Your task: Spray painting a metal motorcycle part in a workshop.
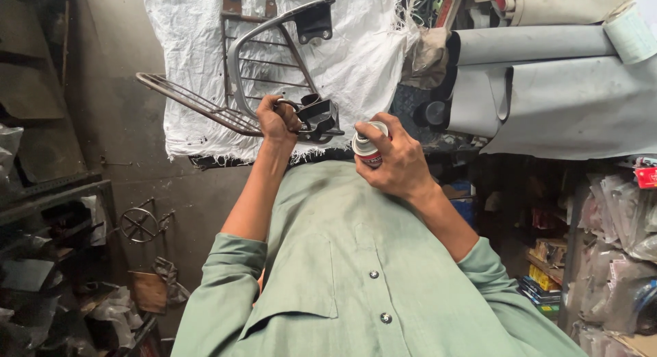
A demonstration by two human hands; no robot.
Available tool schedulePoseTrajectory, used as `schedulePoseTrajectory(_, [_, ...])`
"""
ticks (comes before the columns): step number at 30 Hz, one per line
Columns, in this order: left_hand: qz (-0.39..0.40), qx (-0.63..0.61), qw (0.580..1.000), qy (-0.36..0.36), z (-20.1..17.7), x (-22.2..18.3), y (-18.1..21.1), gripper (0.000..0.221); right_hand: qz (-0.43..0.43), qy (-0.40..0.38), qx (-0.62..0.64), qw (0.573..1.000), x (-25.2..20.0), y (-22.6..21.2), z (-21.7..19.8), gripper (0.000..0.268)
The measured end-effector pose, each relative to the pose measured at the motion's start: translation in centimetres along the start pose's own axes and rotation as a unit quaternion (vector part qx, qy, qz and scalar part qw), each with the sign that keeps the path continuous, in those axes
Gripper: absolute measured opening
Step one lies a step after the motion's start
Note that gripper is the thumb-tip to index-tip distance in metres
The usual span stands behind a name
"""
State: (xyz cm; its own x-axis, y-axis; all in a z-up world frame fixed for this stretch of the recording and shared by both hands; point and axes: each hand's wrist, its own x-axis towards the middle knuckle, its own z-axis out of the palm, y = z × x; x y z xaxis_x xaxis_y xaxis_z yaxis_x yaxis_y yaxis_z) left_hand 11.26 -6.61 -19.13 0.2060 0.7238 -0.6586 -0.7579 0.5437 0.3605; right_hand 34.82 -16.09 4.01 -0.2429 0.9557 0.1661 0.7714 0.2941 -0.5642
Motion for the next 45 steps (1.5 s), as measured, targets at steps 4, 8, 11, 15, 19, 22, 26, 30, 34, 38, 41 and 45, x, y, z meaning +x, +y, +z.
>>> schedulePoseTrajectory(4, [0.002,0.012,1.0,0.009,1.1,-0.9,0.3,0.05,0.029,-0.01,0.001,1.0,0.2,0.5,0.1,0.068])
schedulePoseTrajectory(8, [-0.02,0.076,0.993,0.09,3.3,-2.5,0.4,0.051,0.027,0.005,-0.009,1.0,-0.3,1.3,-0.2,0.068])
schedulePoseTrajectory(11, [-0.048,0.082,0.988,0.124,3.8,-3.0,0.1,0.05,0.041,0.002,0.0,0.999,-0.6,1.5,-0.1,0.068])
schedulePoseTrajectory(15, [-0.06,0.091,0.982,0.153,3.7,-3.0,-0.4,0.047,0.057,0.01,-0.016,0.998,-0.3,1.5,0.3,0.067])
schedulePoseTrajectory(19, [-0.062,0.09,0.982,0.157,2.7,-2.4,-0.5,0.047,0.057,0.002,-0.019,0.998,0.3,1.7,1.0,0.068])
schedulePoseTrajectory(22, [-0.066,0.102,0.98,0.156,2.8,-2.4,-0.4,0.046,0.066,-0.016,-0.03,0.997,0.9,1.7,1.5,0.068])
schedulePoseTrajectory(26, [-0.062,0.124,0.977,0.159,3.1,-2.4,-0.1,0.044,0.062,-0.029,-0.039,0.997,1.4,1.6,2.2,0.065])
schedulePoseTrajectory(30, [-0.061,0.122,0.98,0.148,2.5,-1.7,-0.5,0.043,0.06,-0.034,-0.037,0.997,1.4,1.6,2.3,0.065])
schedulePoseTrajectory(34, [-0.058,0.125,0.979,0.15,2.5,-1.8,-0.7,0.043,0.067,-0.04,-0.039,0.996,1.5,1.8,2.5,0.064])
schedulePoseTrajectory(38, [-0.052,0.128,0.978,0.154,2.7,-2.1,-0.5,0.043,0.063,-0.041,-0.04,0.996,1.3,1.7,2.5,0.064])
schedulePoseTrajectory(41, [-0.051,0.126,0.979,0.154,2.9,-2.4,-0.3,0.044,0.057,-0.042,-0.043,0.997,0.6,1.6,2.6,0.063])
schedulePoseTrajectory(45, [-0.045,0.127,0.979,0.156,2.8,-2.6,0.2,0.043,0.051,-0.037,-0.056,0.996,-0.3,2.2,2.5,0.067])
